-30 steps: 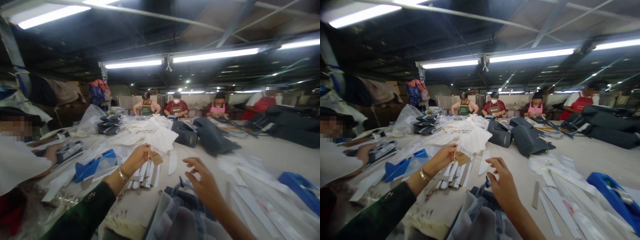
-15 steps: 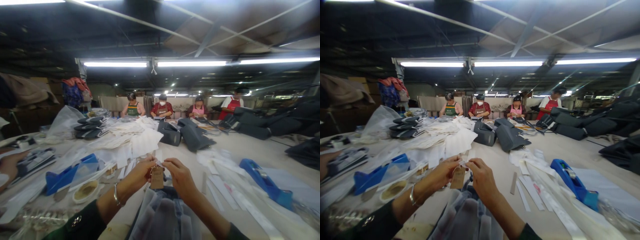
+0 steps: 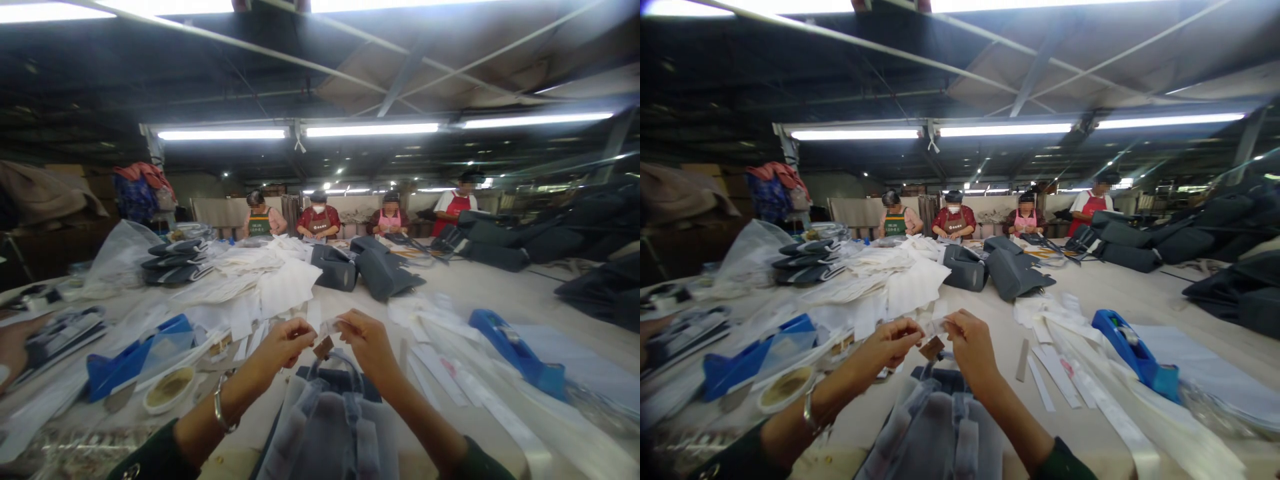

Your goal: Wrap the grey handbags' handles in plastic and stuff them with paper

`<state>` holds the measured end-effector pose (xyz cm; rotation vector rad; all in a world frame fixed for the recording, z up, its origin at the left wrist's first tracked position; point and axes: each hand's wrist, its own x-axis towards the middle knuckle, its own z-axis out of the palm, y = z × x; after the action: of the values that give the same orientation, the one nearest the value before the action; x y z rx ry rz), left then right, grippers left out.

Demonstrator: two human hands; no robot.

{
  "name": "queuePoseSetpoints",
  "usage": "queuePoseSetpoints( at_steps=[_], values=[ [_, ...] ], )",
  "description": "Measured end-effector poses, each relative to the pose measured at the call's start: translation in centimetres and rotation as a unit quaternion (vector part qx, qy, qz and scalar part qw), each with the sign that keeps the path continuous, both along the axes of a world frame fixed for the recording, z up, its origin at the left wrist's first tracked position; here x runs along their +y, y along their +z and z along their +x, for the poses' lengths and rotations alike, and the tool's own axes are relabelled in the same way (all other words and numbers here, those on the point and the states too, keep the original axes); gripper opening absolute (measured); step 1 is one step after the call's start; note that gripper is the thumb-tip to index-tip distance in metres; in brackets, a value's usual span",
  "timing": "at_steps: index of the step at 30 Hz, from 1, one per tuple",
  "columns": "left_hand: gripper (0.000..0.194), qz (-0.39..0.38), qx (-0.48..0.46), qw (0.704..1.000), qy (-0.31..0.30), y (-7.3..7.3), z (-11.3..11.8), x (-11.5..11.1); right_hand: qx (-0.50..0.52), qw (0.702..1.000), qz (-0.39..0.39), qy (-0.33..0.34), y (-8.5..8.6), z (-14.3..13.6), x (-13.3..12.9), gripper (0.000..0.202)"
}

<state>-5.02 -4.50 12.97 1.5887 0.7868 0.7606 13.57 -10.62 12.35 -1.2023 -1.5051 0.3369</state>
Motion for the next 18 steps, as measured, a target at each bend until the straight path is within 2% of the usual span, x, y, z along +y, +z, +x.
queuePoseSetpoints(
  at_steps=[3, 9, 12, 18],
  values=[
    [0.034, 0.038, 0.033, 0.998, 0.025, 0.2, -0.2, 0.0, 0.042, 0.999, 0.015, 0.014, -0.3, 0.4, 0.1, 0.02],
    [0.031, 0.049, 0.037, 0.997, 0.047, 0.2, -0.4, 0.3, 0.046, 0.997, 0.062, 0.028, -0.5, 0.9, -0.3, 0.021],
    [0.029, 0.044, 0.03, 0.998, 0.037, 0.0, -0.6, 0.5, 0.055, 0.996, 0.065, 0.027, -0.8, 1.1, -0.3, 0.022],
    [0.032, 0.005, -0.061, 0.998, -0.008, -0.1, -0.9, 0.1, 0.094, 0.995, 0.015, 0.024, -1.4, 1.1, -0.1, 0.018]
  ],
)
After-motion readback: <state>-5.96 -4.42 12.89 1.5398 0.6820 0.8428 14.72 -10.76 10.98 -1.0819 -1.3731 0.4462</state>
